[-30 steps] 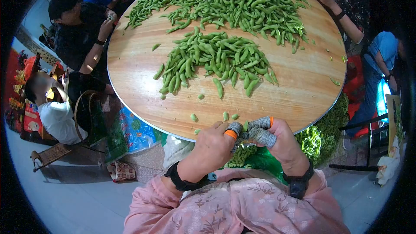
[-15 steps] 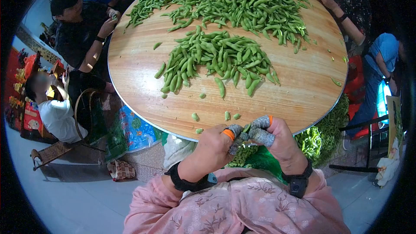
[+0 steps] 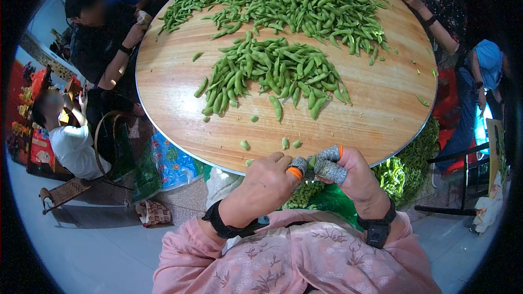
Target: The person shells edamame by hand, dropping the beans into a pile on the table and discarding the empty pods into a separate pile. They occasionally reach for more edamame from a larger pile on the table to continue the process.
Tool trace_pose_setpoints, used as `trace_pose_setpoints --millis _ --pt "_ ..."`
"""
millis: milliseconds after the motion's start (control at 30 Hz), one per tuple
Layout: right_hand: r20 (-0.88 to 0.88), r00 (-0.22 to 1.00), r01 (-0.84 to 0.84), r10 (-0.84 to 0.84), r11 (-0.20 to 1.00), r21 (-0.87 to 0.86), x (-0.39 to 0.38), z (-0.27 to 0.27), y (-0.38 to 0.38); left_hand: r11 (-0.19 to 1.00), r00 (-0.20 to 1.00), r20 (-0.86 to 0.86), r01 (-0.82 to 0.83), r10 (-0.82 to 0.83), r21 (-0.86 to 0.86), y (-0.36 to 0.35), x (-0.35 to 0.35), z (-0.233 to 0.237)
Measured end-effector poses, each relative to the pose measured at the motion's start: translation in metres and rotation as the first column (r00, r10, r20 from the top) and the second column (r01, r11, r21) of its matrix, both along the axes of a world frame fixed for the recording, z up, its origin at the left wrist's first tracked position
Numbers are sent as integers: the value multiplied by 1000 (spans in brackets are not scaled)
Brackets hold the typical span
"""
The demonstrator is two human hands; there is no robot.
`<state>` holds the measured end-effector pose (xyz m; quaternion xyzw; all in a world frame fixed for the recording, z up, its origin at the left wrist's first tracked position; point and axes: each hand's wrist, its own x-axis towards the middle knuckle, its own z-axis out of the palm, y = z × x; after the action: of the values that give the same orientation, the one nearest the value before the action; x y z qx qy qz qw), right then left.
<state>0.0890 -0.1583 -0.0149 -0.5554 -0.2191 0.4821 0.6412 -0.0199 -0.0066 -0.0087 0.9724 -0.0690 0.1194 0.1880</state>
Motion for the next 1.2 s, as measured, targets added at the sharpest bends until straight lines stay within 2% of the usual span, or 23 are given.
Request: trace_pose_setpoints --millis 167,233,267,333,367,433,467,533,667,733,767,833,867,900,933,967,1033,1067,1133,1167,1200 --pt "48 999 21 -24 998 56 -1 -3 2 995 1000 -9 0 -1 -98 -3 -3 -3" --pt "96 995 18 -28 994 103 -3 0 2 907 998 -48 -47 30 -419 -6 -5 -12" --pt "144 989 10 -32 989 150 -3 1 3 907 998 -48 -48 31 -418 -8 -5 -10" --pt "139 989 22 -42 990 142 -3 0 4 729 993 -106 -109 49 -675 -13 -5 -3" --pt "137 989 36 -54 991 130 -3 0 4 730 993 -107 -113 55 -674 -14 -5 -4" --pt "120 992 32 -41 997 76 -1 3 5 869 986 2 -144 165 -473 -17 -4 -4" --pt "103 994 34 -36 999 22 0 5 6 871 986 4 -147 168 -470 -15 -4 -3" --pt "101 995 24 -27 999 27 -1 6 8 968 990 27 -131 140 -213 -14 -5 -2" --pt "119 992 29 -37 997 67 -4 6 7 975 994 29 -97 105 -202 -10 -6 -8" --pt "155 987 34 -51 993 109 -5 7 7 884 993 77 -46 92 -465 -12 -6 -10" --pt "189 980 32 -61 988 152 -6 7 7 884 993 77 -44 90 -466 -15 -5 -10" --pt "195 979 31 -65 985 171 -6 7 7 688 991 37 -65 132 -723 -20 -5 -10" --pt "201 977 29 -68 981 190 -6 6 7 688 991 36 -64 130 -723 -21 -5 -9" --pt "201 977 30 -69 981 190 -4 5 7 525 991 -43 -103 125 -845 -22 -5 -7" --pt "304 951 -11 -51 979 202 -2 4 6 342 987 -120 -149 105 -928 -23 -6 -6" --pt "405 914 -55 -36 976 210 0 3 7 343 987 -120 -150 106 -927 -22 -6 -5" --pt "466 884 -70 -35 976 206 0 10 9 286 982 -184 -190 49 -939 -18 -8 -3" --pt "523 852 -83 -33 977 198 0 12 9 286 981 -185 -192 53 -939 -18 -8 -1" --pt "570 822 -111 -17 976 189 0 12 9 554 990 -112 -140 83 -821 -16 -8 3" --pt "614 789 -135 -2 975 176 0 12 9 555 990 -111 -140 85 -820 -16 -8 3" --pt "615 789 -136 -1 975 177 0 12 9 642 987 -121 -161 107 -749 -16 -9 2"
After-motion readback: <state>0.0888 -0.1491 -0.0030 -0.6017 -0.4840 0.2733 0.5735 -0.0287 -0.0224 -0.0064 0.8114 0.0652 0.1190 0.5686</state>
